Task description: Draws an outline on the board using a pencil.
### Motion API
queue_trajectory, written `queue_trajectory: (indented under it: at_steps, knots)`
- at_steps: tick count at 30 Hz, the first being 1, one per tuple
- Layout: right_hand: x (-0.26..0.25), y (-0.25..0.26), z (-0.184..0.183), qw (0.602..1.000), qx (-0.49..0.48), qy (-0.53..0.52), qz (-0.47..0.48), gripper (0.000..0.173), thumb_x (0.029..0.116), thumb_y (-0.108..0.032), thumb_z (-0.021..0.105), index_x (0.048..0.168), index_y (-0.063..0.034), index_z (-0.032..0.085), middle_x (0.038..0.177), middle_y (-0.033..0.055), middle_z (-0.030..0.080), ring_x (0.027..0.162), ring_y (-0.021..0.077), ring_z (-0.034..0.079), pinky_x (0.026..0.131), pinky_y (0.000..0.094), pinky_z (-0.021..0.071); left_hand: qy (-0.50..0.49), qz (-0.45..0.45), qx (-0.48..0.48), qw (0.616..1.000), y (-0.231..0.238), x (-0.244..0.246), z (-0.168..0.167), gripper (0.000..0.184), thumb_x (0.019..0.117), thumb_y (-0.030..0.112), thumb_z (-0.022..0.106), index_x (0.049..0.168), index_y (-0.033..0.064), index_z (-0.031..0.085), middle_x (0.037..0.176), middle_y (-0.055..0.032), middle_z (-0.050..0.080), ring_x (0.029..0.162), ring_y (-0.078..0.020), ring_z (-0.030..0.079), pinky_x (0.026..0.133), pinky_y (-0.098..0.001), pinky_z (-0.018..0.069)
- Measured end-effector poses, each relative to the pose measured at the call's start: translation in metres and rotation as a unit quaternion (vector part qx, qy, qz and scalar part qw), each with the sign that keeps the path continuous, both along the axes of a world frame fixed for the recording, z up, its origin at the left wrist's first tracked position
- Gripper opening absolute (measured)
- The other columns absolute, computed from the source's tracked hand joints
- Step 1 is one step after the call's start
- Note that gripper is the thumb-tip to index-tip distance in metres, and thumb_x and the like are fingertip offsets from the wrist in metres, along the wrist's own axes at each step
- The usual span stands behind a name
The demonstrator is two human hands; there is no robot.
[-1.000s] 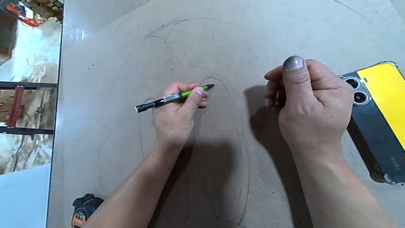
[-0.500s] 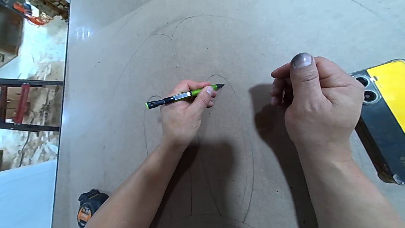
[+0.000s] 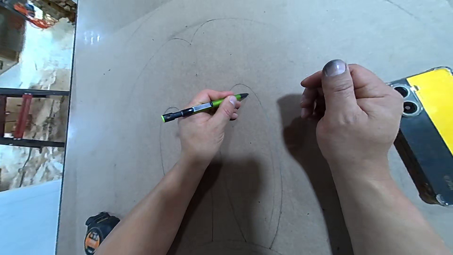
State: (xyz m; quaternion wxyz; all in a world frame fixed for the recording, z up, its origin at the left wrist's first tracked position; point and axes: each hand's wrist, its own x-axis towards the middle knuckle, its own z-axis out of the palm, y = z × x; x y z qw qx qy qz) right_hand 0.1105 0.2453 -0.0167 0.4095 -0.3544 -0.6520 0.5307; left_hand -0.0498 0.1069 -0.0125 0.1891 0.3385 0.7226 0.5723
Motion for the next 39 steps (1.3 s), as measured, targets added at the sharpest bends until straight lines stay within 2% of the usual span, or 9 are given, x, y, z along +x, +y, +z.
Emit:
queue_trajectory:
  at_steps: [3, 9, 15, 20, 27, 30, 34, 39]
  knots:
    - [0.0, 0.0, 0.001, 1.0, -0.002, -0.006, -0.003, 0.032, 0.1109, -0.029, 0.047, 0.093, -0.0139, 0.07, 0.073, -0.0062, 0.066, 0.061, 0.0067, 0.064, 0.052, 0.0242, 0.0563, 0.006, -0.01, -0.003, 1.0, 0.0, 0.0, 0.001, 0.01, 0.0981, 0.005, 0.068, 0.106, -0.0014, 0.069, 0.092, -0.0114, 0.077, 0.079, -0.0207, 0.076, 0.071, -0.0326, 0.0664]
    - [0.0, -0.001, 0.001, 1.0, 0.003, -0.008, -0.003, 0.032, 0.111, -0.029, 0.047, 0.093, -0.0142, 0.07, 0.073, -0.0064, 0.066, 0.061, 0.0064, 0.065, 0.052, 0.0236, 0.056, 0.006, 0.057, -0.003, 0.998, 0.002, -0.001, -0.001, 0.009, 0.0992, 0.006, 0.067, 0.106, 0.0, 0.067, 0.092, -0.0111, 0.078, 0.08, -0.022, 0.078, 0.073, -0.0347, 0.0682]
    - [0.0, -0.001, 0.001, 1.0, 0.001, -0.004, -0.004, 0.032, 0.111, -0.027, 0.047, 0.093, -0.0138, 0.069, 0.073, -0.0061, 0.066, 0.061, 0.0068, 0.065, 0.052, 0.0238, 0.056, -0.001, 0.026, 0.006, 1.0, 0.001, -0.001, -0.001, 0.011, 0.0983, 0.005, 0.068, 0.107, -0.0015, 0.068, 0.095, -0.0122, 0.078, 0.08, -0.0222, 0.077, 0.073, -0.0341, 0.0674]
    - [0.0, -0.001, 0.001, 1.0, 0.002, -0.007, -0.003, 0.032, 0.111, -0.028, 0.047, 0.094, -0.0137, 0.07, 0.073, -0.0062, 0.066, 0.061, 0.0067, 0.065, 0.052, 0.0236, 0.056, 0.01, 0.065, -0.003, 0.998, 0.001, -0.001, 0.0, 0.008, 0.0985, 0.005, 0.068, 0.105, 0.0003, 0.067, 0.092, -0.0107, 0.078, 0.079, -0.0221, 0.078, 0.073, -0.0348, 0.0684]
    - [0.0, 0.0, 0.001, 1.0, 0.001, -0.002, -0.003, 0.032, 0.1111, -0.027, 0.047, 0.093, -0.0132, 0.069, 0.072, -0.0057, 0.065, 0.06, 0.0069, 0.064, 0.051, 0.0237, 0.0555, 0.0, 0.061, 0.002, 0.998, 0.0, -0.004, -0.002, 0.008, 0.0988, 0.005, 0.067, 0.104, 0.0001, 0.067, 0.091, -0.0114, 0.078, 0.078, -0.0223, 0.078, 0.072, -0.0348, 0.0681]
    - [0.001, 0.001, 0.0, 1.0, 0.0, 0.005, 0.003, 0.032, 0.1112, -0.027, 0.046, 0.094, -0.0126, 0.07, 0.073, -0.0056, 0.066, 0.061, 0.0071, 0.064, 0.052, 0.024, 0.056, -0.026, 0.073, 0.005, 0.997, -0.016, -0.019, 0.0, 0.005, 0.1014, 0.007, 0.063, 0.102, 0.0022, 0.065, 0.088, -0.0104, 0.077, 0.073, -0.0207, 0.076, 0.069, -0.0343, 0.0663]
    - [0.001, 0.002, 0.0, 1.0, -0.007, 0.017, 0.002, 0.033, 0.1114, -0.027, 0.046, 0.094, -0.012, 0.07, 0.073, -0.0049, 0.065, 0.06, 0.0076, 0.064, 0.051, 0.0239, 0.0558, -0.04, -0.016, 0.003, 0.999, -0.04, -0.045, 0.003, 0.007, 0.1009, 0.008, 0.058, 0.101, 0.0061, 0.065, 0.086, -0.0067, 0.075, 0.069, -0.0153, 0.073, 0.063, -0.0287, 0.0632]
    - [0.001, 0.002, 0.0, 1.0, -0.003, 0.012, 0.004, 0.032, 0.1114, -0.027, 0.046, 0.094, -0.0123, 0.069, 0.073, -0.0055, 0.065, 0.06, 0.007, 0.064, 0.052, 0.0243, 0.0558, -0.026, -0.184, -0.009, 0.983, 0.002, -0.083, 0.002, 0.005, 0.0955, 0.008, 0.063, 0.097, 0.0049, 0.066, 0.085, -0.0064, 0.075, 0.069, -0.0166, 0.073, 0.062, -0.0318, 0.0645]
